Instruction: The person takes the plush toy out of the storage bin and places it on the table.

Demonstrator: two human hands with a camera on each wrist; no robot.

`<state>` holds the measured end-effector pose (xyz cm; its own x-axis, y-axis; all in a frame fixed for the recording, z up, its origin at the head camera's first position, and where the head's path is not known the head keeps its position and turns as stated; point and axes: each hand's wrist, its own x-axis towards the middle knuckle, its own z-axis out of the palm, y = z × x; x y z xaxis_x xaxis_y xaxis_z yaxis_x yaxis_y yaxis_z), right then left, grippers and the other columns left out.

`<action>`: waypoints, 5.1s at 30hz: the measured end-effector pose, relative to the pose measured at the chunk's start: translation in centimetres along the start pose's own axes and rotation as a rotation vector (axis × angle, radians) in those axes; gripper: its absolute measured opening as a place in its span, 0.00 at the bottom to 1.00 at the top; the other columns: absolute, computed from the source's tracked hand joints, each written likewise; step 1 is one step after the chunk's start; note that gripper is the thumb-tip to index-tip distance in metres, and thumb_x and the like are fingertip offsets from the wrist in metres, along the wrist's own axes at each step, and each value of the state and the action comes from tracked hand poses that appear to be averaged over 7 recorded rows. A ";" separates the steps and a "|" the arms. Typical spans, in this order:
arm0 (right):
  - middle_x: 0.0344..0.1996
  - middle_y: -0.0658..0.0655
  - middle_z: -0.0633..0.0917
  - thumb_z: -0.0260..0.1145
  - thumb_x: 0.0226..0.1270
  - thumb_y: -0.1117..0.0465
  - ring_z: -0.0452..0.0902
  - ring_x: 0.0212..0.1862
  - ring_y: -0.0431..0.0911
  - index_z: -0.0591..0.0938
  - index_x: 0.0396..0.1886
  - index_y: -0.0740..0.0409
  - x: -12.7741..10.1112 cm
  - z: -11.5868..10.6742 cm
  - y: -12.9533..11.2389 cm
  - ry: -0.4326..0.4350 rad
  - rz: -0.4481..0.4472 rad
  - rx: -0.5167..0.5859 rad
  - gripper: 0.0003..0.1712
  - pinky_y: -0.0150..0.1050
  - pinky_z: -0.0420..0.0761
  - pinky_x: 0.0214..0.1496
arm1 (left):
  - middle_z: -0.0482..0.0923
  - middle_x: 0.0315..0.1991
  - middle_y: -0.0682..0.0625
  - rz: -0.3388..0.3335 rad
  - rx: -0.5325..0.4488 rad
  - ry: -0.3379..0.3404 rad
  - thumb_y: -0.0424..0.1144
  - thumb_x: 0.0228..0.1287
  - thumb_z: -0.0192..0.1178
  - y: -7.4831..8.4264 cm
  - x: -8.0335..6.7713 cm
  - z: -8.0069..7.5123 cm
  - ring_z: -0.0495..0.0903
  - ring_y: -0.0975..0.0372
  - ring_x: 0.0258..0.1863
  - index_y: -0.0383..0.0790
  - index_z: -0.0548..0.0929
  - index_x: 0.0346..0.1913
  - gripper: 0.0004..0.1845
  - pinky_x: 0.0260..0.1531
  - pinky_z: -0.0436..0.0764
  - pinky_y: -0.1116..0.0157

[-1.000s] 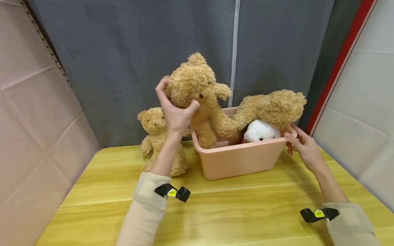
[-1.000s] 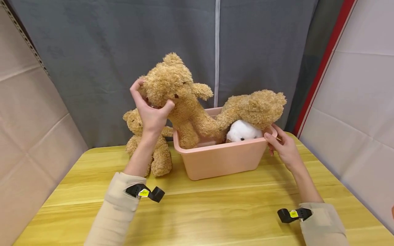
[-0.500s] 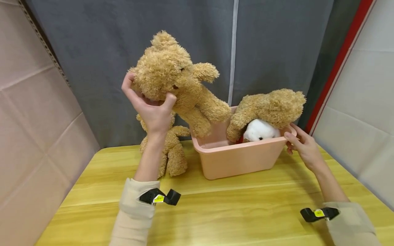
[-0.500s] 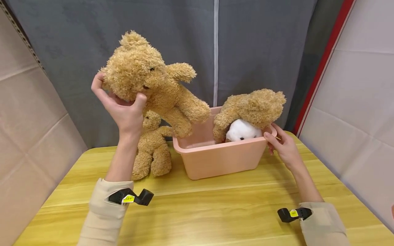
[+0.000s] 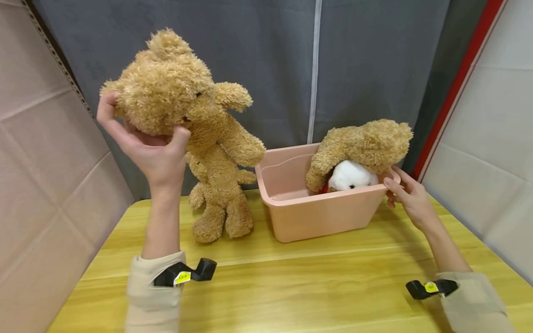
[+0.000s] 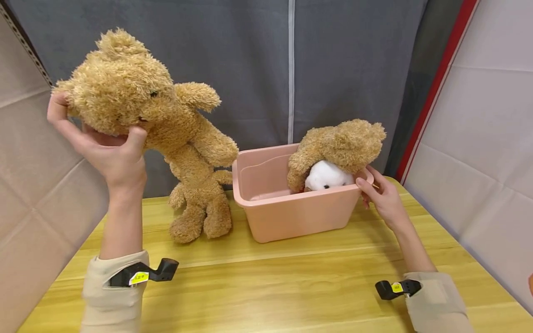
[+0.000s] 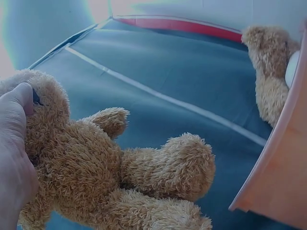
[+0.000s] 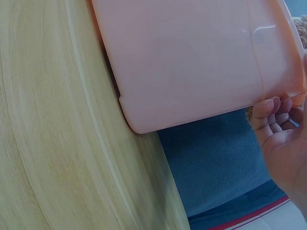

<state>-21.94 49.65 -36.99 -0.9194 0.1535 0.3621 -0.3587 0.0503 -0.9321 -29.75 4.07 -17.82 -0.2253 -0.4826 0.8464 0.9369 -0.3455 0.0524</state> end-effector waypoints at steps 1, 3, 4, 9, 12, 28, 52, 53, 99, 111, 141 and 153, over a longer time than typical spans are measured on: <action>0.37 0.48 0.81 0.57 0.78 0.66 0.74 0.25 0.41 0.47 0.79 0.70 0.0 0.0 0.0 -0.003 0.000 -0.002 0.40 0.32 0.74 0.22 | 0.63 0.56 0.33 -0.002 0.005 0.003 0.19 0.29 0.59 0.1 0.2 -0.4 0.70 0.43 0.52 0.25 0.59 0.56 0.40 0.44 0.76 0.53; 0.37 0.48 0.81 0.57 0.78 0.66 0.74 0.26 0.41 0.46 0.79 0.70 0.1 0.2 0.0 -0.007 -0.002 0.000 0.40 0.32 0.74 0.22 | 0.63 0.56 0.33 -0.011 0.016 0.005 0.17 0.28 0.56 0.4 0.7 -1.2 0.70 0.42 0.53 0.25 0.60 0.55 0.39 0.45 0.76 0.52; 0.37 0.48 0.81 0.56 0.78 0.66 0.74 0.26 0.41 0.46 0.79 0.70 0.1 0.2 0.0 -0.009 -0.003 0.002 0.40 0.32 0.74 0.22 | 0.63 0.56 0.33 -0.017 0.025 0.003 0.17 0.28 0.55 0.6 0.9 -1.6 0.71 0.42 0.53 0.25 0.60 0.55 0.39 0.46 0.76 0.52; 0.37 0.47 0.82 0.57 0.78 0.66 0.75 0.26 0.40 0.47 0.79 0.71 0.2 0.3 0.0 -0.005 -0.010 0.010 0.40 0.32 0.74 0.22 | 0.65 0.56 0.33 -0.051 0.079 -0.017 0.16 0.28 0.52 1.1 1.8 -3.4 0.70 0.43 0.55 0.26 0.62 0.56 0.39 0.49 0.77 0.52; 0.38 0.47 0.82 0.57 0.78 0.67 0.76 0.26 0.40 0.47 0.79 0.72 0.2 0.2 0.0 0.001 -0.013 0.015 0.40 0.32 0.74 0.22 | 0.67 0.56 0.34 -0.064 0.145 -0.048 0.17 0.28 0.52 1.1 2.1 -4.5 0.70 0.44 0.56 0.27 0.65 0.55 0.38 0.51 0.76 0.54; 0.35 0.48 0.81 0.57 0.78 0.66 0.76 0.27 0.40 0.48 0.79 0.70 0.0 0.0 0.0 0.018 -0.002 0.010 0.39 0.32 0.75 0.22 | 0.70 0.60 0.38 -0.446 0.285 -0.137 0.09 0.34 0.50 -1.0 2.5 -14.6 0.72 0.50 0.55 0.37 0.70 0.61 0.42 0.42 0.80 0.63; 0.32 0.49 0.80 0.57 0.78 0.66 0.75 0.26 0.40 0.48 0.79 0.70 0.1 0.0 0.0 0.013 -0.011 -0.027 0.40 0.32 0.75 0.21 | 0.70 0.54 0.54 -0.913 0.625 -0.218 0.12 0.55 0.53 -3.1 1.2 -25.2 0.73 0.65 0.45 0.51 0.64 0.71 0.43 0.33 0.77 0.78; 0.32 0.49 0.80 0.57 0.78 0.65 0.75 0.26 0.40 0.48 0.79 0.70 0.1 0.0 0.0 0.014 -0.009 -0.033 0.40 0.32 0.75 0.21 | 0.70 0.53 0.54 -0.920 0.624 -0.234 0.12 0.56 0.53 -3.3 1.1 -25.4 0.73 0.66 0.44 0.51 0.64 0.71 0.43 0.32 0.77 0.79; 0.37 0.48 0.80 0.57 0.78 0.64 0.74 0.28 0.41 0.51 0.80 0.67 0.2 0.2 -0.1 0.023 -0.001 -0.041 0.39 0.33 0.75 0.22 | 0.52 0.79 0.41 -1.077 1.051 -0.241 0.33 0.76 0.44 -4.9 -3.8 -26.9 0.59 0.50 0.74 0.47 0.48 0.82 0.36 0.61 0.69 0.60; 0.37 0.47 0.80 0.57 0.78 0.65 0.74 0.27 0.41 0.52 0.79 0.69 0.2 0.3 0.3 0.031 -0.024 -0.038 0.38 0.32 0.74 0.21 | 0.58 0.76 0.40 -1.031 1.001 -0.267 0.32 0.76 0.44 -3.0 -3.3 -22.8 0.64 0.50 0.71 0.48 0.50 0.81 0.34 0.58 0.71 0.62; 0.34 0.50 0.79 0.56 0.78 0.67 0.72 0.25 0.40 0.53 0.78 0.70 0.3 0.5 0.5 0.036 -0.100 0.038 0.36 0.31 0.74 0.19 | 0.73 0.59 0.39 -0.710 0.636 -0.700 0.21 0.67 0.52 -3.8 -7.6 -7.4 0.74 0.48 0.58 0.33 0.72 0.66 0.24 0.56 0.74 0.51; 0.34 0.49 0.80 0.55 0.78 0.67 0.72 0.24 0.41 0.52 0.78 0.71 0.2 0.3 0.6 0.039 -0.102 0.047 0.36 0.32 0.73 0.19 | 0.73 0.55 0.34 -0.712 0.513 -0.764 0.21 0.58 0.53 -5.8 -11.3 -1.5 0.77 0.47 0.54 0.30 0.74 0.62 0.26 0.51 0.81 0.54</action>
<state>-22.43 49.41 -37.50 -0.8712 0.1884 0.4534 -0.4580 0.0211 -0.8887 -33.06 10.34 -28.49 -0.6887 0.3608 0.6289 0.7005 0.1076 0.7055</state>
